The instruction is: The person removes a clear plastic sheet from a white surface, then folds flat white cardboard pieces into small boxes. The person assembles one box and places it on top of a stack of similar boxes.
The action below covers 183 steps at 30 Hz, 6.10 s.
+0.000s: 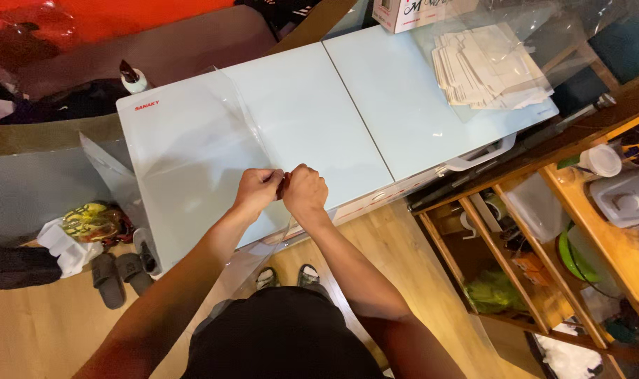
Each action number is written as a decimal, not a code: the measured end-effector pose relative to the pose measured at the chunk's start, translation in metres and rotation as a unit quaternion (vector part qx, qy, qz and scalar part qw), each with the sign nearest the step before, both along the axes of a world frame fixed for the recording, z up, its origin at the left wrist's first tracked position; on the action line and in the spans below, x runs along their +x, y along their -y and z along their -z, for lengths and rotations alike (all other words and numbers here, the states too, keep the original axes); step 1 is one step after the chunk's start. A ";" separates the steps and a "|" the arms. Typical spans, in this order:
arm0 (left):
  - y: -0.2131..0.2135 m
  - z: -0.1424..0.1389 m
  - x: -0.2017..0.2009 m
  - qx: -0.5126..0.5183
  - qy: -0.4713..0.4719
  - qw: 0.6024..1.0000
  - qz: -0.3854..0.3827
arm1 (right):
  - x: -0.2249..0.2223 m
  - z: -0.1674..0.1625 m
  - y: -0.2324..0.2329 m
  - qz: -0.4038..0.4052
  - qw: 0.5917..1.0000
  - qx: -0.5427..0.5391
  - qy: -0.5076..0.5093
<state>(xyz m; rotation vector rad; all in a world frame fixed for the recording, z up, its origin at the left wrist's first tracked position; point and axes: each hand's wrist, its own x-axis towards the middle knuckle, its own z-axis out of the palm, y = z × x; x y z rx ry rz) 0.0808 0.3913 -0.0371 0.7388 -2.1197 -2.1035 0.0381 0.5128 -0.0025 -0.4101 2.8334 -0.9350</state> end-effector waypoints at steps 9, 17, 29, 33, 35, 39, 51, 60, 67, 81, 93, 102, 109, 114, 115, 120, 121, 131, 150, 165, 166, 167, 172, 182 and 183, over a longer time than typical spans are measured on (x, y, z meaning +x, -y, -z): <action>0.010 0.003 -0.005 -0.037 0.072 0.997 0.013 | 0.003 0.002 -0.011 -0.053 0.995 -0.074 0.041; 0.011 -0.012 0.017 0.116 0.032 0.993 -0.007 | -0.046 0.025 -0.030 -0.203 0.880 -0.325 0.279; 0.007 -0.006 0.020 0.129 0.045 0.988 -0.076 | -0.066 0.046 -0.012 -0.285 0.882 -0.255 0.277; 0.008 -0.004 0.022 0.113 0.031 0.990 -0.080 | -0.074 0.037 -0.010 -0.280 0.888 -0.206 0.300; 0.008 -0.007 0.024 0.115 0.035 0.989 -0.087 | -0.077 0.035 -0.011 -0.301 0.880 -0.207 0.302; 0.008 -0.015 0.029 0.111 0.014 0.988 -0.107 | -0.081 0.043 -0.011 -0.287 0.848 -0.256 0.364; 0.022 -0.044 -0.027 -0.341 0.104 0.932 -0.064 | -0.107 0.024 -0.012 -0.353 0.737 -0.232 0.528; 0.061 -0.062 -0.086 -0.340 0.075 0.931 -0.113 | -0.178 -0.052 0.099 -0.168 0.968 -0.187 0.003; 0.060 -0.064 -0.057 -0.216 0.103 0.969 -0.068 | -0.183 -0.080 0.183 -0.214 0.957 0.154 -0.121; 0.089 -0.042 -0.027 0.018 0.025 0.995 -0.100 | -0.142 -0.021 0.102 -0.228 0.912 -0.160 0.303; 0.056 -0.056 -0.039 -0.128 0.046 0.987 -0.083 | -0.106 -0.019 0.076 -0.088 0.954 -0.158 0.240; 0.054 -0.067 -0.038 -0.096 0.069 0.990 -0.081 | -0.100 -0.020 0.073 -0.033 0.932 -0.227 0.281; 0.051 -0.068 -0.040 -0.053 0.078 0.992 -0.085 | -0.084 -0.024 0.064 -0.011 0.945 -0.224 0.239; 0.047 -0.066 -0.042 0.004 0.075 0.993 -0.089 | -0.077 -0.022 0.060 -0.039 0.982 -0.148 0.107; 0.047 -0.065 -0.043 0.017 0.074 0.993 -0.088 | -0.076 -0.020 0.060 -0.044 0.988 -0.135 0.063; 0.048 -0.063 -0.045 0.081 0.034 0.995 -0.038 | -0.066 -0.014 0.054 -0.031 0.993 -0.110 0.002; 0.050 -0.063 -0.044 0.064 0.040 0.997 -0.022 | -0.064 -0.016 0.053 -0.020 0.993 -0.114 0.022; 0.088 -0.044 -0.030 -0.041 0.008 0.993 0.110 | -0.021 -0.006 0.078 0.087 0.990 -0.101 -0.052; 0.096 -0.036 0.014 0.133 0.024 0.988 0.075 | 0.021 -0.009 0.055 0.242 0.786 -0.350 0.448; 0.061 -0.038 0.016 -0.018 -0.020 0.999 0.027 | 0.030 0.025 0.080 0.330 0.818 -0.427 0.200; 0.060 -0.040 0.016 -0.034 -0.020 0.999 0.026 | 0.031 0.025 0.078 0.323 0.816 -0.440 0.192; 0.059 -0.042 0.016 -0.049 -0.021 0.998 0.024 | 0.030 0.024 0.076 0.315 0.814 -0.453 0.184; 0.064 -0.047 0.017 0.009 -0.019 0.999 0.030 | 0.020 0.016 0.043 0.228 0.712 -0.482 0.457; 0.066 -0.026 0.010 0.039 -0.008 0.998 0.046 | 0.001 0.028 0.036 0.207 0.666 -0.494 0.519; 0.066 -0.024 0.009 0.035 -0.013 0.998 0.054 | 0.000 0.031 0.036 0.191 0.671 -0.494 0.518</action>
